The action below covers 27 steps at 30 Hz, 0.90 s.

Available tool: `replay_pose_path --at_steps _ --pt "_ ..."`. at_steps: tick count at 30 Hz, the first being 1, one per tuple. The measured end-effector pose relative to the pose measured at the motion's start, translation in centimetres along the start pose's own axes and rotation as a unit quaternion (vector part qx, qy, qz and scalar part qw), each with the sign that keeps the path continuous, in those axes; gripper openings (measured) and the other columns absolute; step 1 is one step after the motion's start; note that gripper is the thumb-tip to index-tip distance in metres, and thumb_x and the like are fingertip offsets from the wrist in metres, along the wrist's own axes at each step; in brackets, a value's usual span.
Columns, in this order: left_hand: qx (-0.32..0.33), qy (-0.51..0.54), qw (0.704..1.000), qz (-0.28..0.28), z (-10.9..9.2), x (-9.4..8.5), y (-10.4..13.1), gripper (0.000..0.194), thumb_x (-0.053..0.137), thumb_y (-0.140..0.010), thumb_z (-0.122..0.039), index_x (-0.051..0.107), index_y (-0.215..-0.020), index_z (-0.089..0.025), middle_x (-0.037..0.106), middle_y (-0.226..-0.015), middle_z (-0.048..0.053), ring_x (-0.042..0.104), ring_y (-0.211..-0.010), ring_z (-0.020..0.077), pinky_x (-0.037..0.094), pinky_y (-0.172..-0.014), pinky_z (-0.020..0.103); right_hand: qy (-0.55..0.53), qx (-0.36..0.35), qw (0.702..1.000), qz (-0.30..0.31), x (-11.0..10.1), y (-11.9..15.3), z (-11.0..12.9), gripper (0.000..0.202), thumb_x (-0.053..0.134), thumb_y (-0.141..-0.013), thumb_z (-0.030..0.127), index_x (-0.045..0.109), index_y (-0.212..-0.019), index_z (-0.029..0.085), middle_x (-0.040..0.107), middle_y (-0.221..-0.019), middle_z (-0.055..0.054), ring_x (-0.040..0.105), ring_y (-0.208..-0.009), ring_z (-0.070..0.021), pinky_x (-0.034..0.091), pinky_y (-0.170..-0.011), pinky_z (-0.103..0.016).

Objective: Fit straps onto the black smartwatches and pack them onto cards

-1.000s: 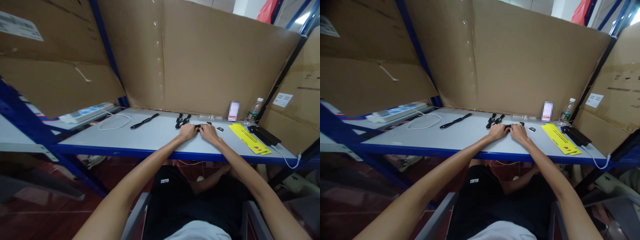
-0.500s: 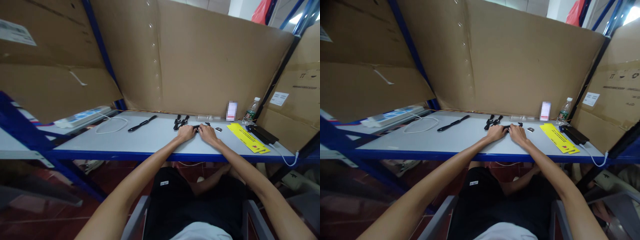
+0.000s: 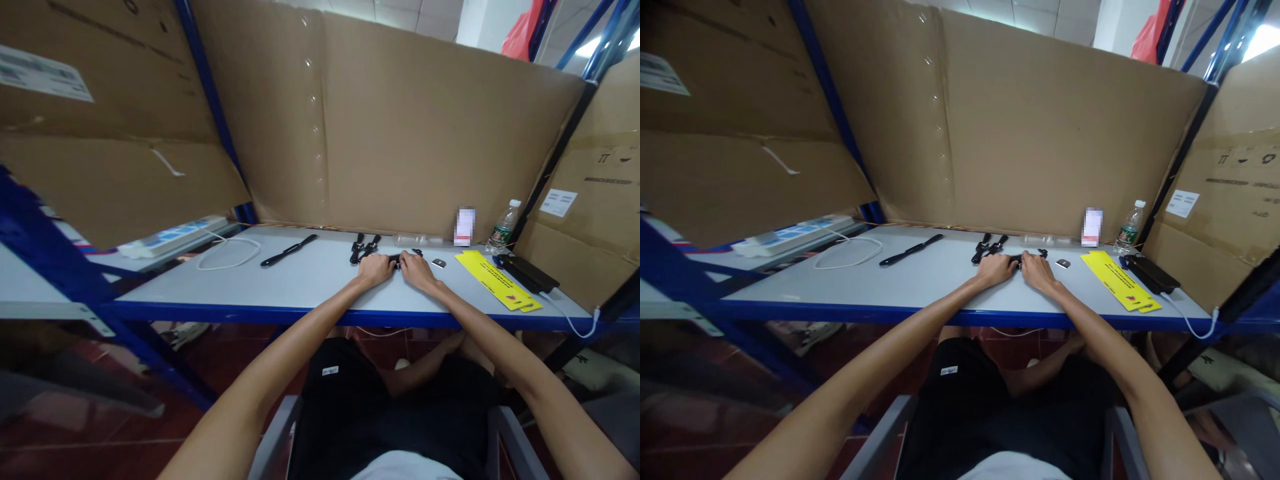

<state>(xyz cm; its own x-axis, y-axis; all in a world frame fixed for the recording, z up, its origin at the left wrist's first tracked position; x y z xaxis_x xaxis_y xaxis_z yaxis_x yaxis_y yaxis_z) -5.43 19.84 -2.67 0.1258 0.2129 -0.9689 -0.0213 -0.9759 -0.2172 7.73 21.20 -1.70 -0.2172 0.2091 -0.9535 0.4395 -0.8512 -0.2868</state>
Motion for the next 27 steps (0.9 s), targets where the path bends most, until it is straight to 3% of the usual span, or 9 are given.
replay_pose_path --at_steps 4,9,12,18,27 --pt "-0.002 0.020 1.000 0.002 0.5 0.3 -0.6 0.053 0.040 -0.101 -0.049 0.078 -0.112 -0.014 0.075 -0.115 0.021 0.071 -0.111 0.0329 0.052 -0.092 0.040 0.040 -0.080 0.996 -0.017 0.4 1.1 0.0 0.032 0.045 -0.101 0.024 0.058 -0.130 0.018 0.069 -0.126 -0.016 0.068 -0.105 -0.0267 0.047 -0.090 -0.033" --pt "-0.006 0.073 0.997 0.010 1.5 0.7 -1.4 0.053 0.039 -0.101 -0.054 0.077 -0.108 -0.018 0.078 -0.107 0.016 0.072 -0.107 0.0305 0.052 -0.086 0.034 -0.069 -0.012 0.992 -0.102 0.0 0.3 -2.5 0.039 0.047 -0.094 0.013 0.054 -0.131 0.016 0.072 -0.109 -0.009 0.067 -0.097 -0.0233 0.048 -0.088 -0.033" --pt "0.003 0.087 0.996 0.000 1.9 0.7 -1.6 0.051 0.040 -0.102 -0.054 0.077 -0.106 -0.019 0.078 -0.103 0.014 0.072 -0.104 0.0282 0.050 -0.084 0.032 -0.082 -0.009 0.987 -0.135 -0.1 0.3 -3.3 0.035 0.054 -0.096 0.024 0.054 -0.130 0.016 0.068 -0.114 -0.010 0.066 -0.096 -0.0236 0.049 -0.086 -0.034" --pt "0.038 0.086 0.996 -0.010 2.0 1.0 -1.7 0.050 0.041 -0.102 -0.053 0.077 -0.103 -0.019 0.078 -0.100 0.013 0.073 -0.101 0.0272 0.048 -0.081 0.030 0.032 -0.043 0.994 -0.099 -0.3 1.3 -2.0 0.049 0.062 -0.098 0.041 0.052 -0.141 0.019 0.052 -0.141 -0.017 0.066 -0.105 -0.0273 0.050 -0.087 -0.036" --pt "0.085 0.047 0.995 -0.015 1.9 1.2 -1.5 0.051 0.041 -0.102 -0.054 0.077 -0.103 -0.018 0.078 -0.097 0.014 0.073 -0.095 0.0287 0.046 -0.076 0.032 0.104 -0.067 0.992 -0.037 -0.5 1.4 -1.4 0.038 0.056 -0.102 0.040 0.059 -0.131 0.016 0.058 -0.134 -0.016 0.065 -0.110 -0.0283 0.050 -0.092 -0.036"
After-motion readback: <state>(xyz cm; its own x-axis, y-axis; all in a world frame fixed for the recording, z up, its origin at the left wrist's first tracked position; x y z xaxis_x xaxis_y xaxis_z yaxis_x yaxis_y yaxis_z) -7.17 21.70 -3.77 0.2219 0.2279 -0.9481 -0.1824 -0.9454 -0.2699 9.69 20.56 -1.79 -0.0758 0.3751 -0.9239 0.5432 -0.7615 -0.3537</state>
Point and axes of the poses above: each hand's wrist, its own y-axis away from the middle knuckle, its own x-axis out of the palm, z = x × y, the point moved 5 cm from there along -y, towards the middle knuckle
